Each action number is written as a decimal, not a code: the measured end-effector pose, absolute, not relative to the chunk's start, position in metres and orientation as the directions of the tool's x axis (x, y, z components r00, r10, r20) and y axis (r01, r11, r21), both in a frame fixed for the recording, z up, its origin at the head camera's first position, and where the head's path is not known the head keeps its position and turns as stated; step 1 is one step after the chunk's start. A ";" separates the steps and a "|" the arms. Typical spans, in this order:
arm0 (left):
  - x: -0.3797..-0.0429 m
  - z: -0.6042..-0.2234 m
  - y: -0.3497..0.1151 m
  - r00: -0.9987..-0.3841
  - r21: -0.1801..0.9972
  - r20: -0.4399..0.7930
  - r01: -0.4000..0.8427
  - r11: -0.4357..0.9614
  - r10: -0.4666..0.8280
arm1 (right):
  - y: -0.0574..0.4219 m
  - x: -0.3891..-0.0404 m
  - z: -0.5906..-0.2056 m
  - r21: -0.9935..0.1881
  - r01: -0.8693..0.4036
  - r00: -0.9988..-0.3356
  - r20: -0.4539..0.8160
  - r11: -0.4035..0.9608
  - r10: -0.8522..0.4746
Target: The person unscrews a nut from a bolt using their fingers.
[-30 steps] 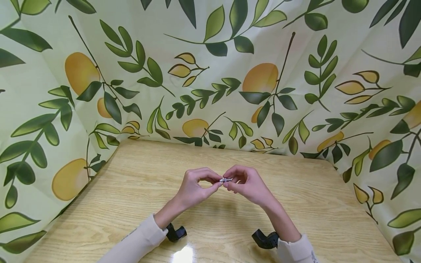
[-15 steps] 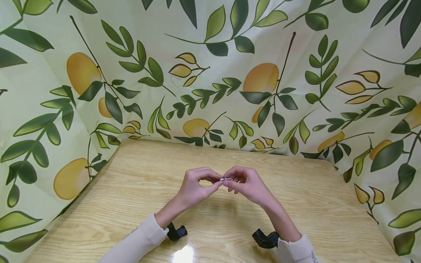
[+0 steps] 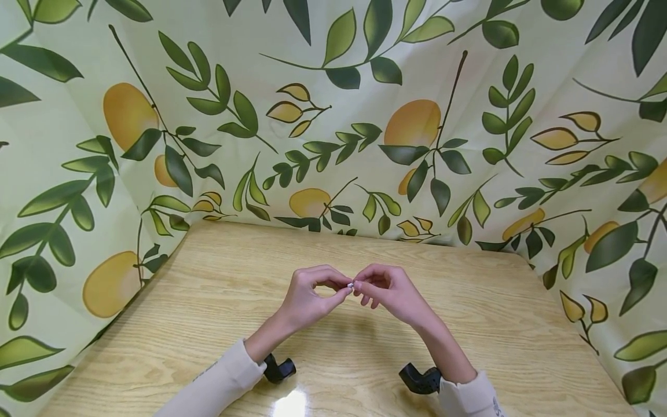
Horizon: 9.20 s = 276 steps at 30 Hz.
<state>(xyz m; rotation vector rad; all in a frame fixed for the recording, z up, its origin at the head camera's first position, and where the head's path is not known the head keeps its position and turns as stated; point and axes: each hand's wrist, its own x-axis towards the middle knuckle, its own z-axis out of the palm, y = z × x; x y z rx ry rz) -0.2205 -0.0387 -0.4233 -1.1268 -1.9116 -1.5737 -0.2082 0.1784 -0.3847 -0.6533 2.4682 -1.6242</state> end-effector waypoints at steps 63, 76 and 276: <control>-0.222 -0.423 -0.036 -0.573 0.594 0.761 0.804 0.028 0.305 | 0.181 -0.209 -0.386 -0.899 -0.269 -0.900 0.107 0.345 -0.423; -0.221 -0.423 -0.037 -0.575 0.593 0.759 0.804 0.040 0.305 | 0.180 -0.207 -0.383 -0.890 -0.273 -0.905 0.109 0.365 -0.411; -0.218 -0.419 -0.036 -0.581 0.597 0.762 0.801 0.038 0.287 | 0.182 -0.205 -0.379 -0.882 -0.317 -0.889 0.149 0.348 -0.433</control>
